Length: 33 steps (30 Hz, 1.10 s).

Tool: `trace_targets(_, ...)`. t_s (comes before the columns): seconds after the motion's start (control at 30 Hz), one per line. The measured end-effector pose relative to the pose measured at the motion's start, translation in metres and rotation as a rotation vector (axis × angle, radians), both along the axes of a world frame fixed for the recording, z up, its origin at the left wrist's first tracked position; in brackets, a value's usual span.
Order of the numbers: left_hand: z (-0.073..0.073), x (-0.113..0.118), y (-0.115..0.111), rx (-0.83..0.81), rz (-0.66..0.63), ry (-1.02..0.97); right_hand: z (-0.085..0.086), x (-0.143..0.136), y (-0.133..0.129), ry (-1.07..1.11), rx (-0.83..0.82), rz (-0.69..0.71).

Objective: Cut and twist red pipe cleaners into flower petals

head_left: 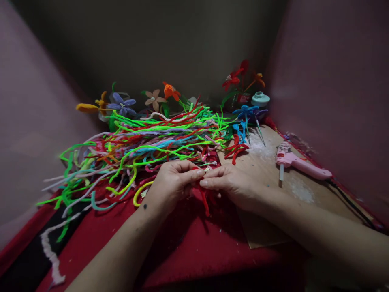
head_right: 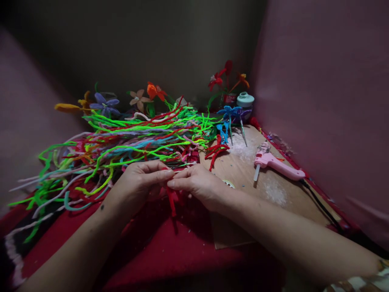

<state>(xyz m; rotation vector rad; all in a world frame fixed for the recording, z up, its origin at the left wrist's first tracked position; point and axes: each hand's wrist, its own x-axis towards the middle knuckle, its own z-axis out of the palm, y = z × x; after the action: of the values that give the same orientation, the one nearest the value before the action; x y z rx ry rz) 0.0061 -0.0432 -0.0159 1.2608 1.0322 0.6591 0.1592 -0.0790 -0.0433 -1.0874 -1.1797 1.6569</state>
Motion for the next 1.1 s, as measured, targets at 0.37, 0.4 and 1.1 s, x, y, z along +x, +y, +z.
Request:
trace_targets(0.37,-0.007,0.002,0.001,-0.063,-0.097,-0.062,0.002,-0.002,0.006,0.138,0.028,-0.312)
trace_targets(0.4,-0.008,0.002,0.001,-0.095,-0.129,-0.075,0.001,-0.002,0.007,0.179,0.021,-0.324)
trace_targets(1.1,-0.01,0.011,-0.006,-0.005,-0.119,-0.02,-0.006,-0.003,0.01,0.369,0.047,-0.302)
